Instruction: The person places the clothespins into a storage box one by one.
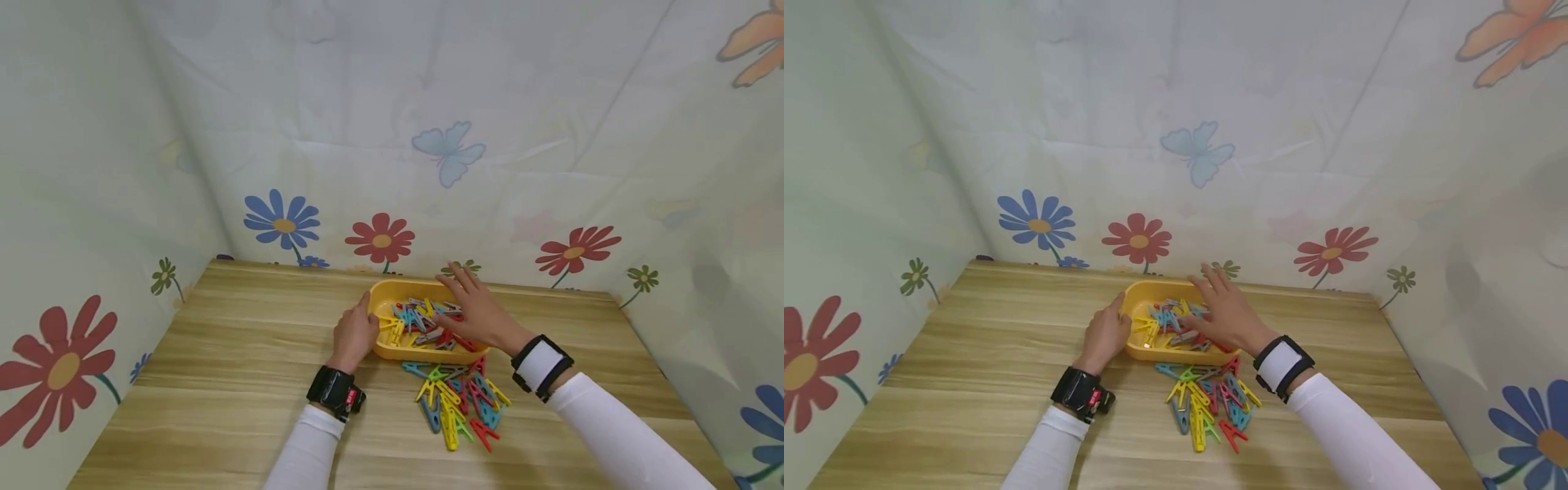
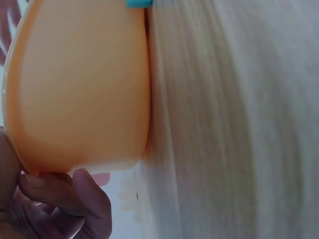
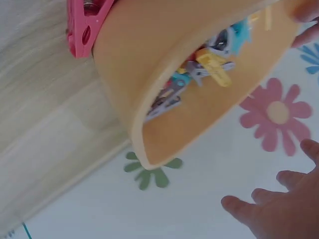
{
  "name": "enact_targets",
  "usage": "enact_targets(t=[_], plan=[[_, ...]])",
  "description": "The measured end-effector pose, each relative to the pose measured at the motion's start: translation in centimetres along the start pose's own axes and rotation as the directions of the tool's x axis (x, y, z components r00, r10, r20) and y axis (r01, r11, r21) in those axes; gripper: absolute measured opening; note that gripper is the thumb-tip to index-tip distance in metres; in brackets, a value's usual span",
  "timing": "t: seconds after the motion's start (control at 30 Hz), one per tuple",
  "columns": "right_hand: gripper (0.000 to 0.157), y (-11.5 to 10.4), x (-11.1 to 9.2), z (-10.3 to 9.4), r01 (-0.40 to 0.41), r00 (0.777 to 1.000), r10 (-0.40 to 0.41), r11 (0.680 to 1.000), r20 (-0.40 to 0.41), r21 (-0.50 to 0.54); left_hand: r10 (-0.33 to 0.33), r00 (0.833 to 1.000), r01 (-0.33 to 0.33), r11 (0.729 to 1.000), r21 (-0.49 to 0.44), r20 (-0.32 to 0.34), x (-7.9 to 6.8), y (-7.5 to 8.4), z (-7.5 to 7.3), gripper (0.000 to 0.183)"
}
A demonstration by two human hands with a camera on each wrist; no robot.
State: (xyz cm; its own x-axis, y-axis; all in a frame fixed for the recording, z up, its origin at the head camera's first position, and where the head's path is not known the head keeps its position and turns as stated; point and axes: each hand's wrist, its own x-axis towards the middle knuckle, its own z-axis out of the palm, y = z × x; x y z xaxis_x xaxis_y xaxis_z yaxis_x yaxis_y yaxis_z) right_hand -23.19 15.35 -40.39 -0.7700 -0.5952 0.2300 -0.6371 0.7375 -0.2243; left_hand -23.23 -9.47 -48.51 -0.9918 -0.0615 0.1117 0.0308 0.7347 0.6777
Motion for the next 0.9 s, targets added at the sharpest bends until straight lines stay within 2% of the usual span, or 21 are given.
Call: enact_targets(t=[0.17,0.3,0.5,0.63,0.7,0.83,0.9], plan=[[0.076,-1.6,-3.0,-0.9,0.087,0.994,-0.093,0.990,-0.057,-0.107,0.001,1.000,-0.001,1.000,0.003,-0.002,0.1,0.0,0.2,0.053],[0.081,-3.4,-5.9,-0.6,0.118,0.992,-0.123,0.984,-0.031,-0.134,0.007,1.000,-0.007,1.000,0.009,-0.010,0.0,0.1,0.1,0.052],[0.080,-5.5,-9.7,0.4,0.080,0.996,-0.074,0.987,0.046,-0.139,0.005,1.000,-0.005,1.000,0.013,-0.014,-0.1,0.2,0.0,0.052],[0.081,-6.4,-11.7,1.7,0.068,0.993,-0.058,0.992,0.102,-0.102,0.002,1.000,-0.002,1.000,0.013,-0.010,0.0,0.2,0.0,0.052],[0.082,-6.9,-12.6,2.5,0.062,0.986,-0.050,0.995,0.156,-0.078,-0.002,1.000,0.002,1.000,0.009,-0.005,-0.1,0.1,0.1,0.052],[0.077,-7.4,-13.9,3.4,-0.012,0.960,0.025,0.999,0.280,-0.047,-0.010,1.000,0.010,1.000,-0.001,-0.001,0.0,0.1,0.1,0.052],[0.073,-7.5,-14.4,3.8,-0.046,0.949,0.057,0.998,0.310,-0.040,-0.015,1.000,0.015,1.000,-0.002,0.002,0.0,0.1,0.2,0.052]])
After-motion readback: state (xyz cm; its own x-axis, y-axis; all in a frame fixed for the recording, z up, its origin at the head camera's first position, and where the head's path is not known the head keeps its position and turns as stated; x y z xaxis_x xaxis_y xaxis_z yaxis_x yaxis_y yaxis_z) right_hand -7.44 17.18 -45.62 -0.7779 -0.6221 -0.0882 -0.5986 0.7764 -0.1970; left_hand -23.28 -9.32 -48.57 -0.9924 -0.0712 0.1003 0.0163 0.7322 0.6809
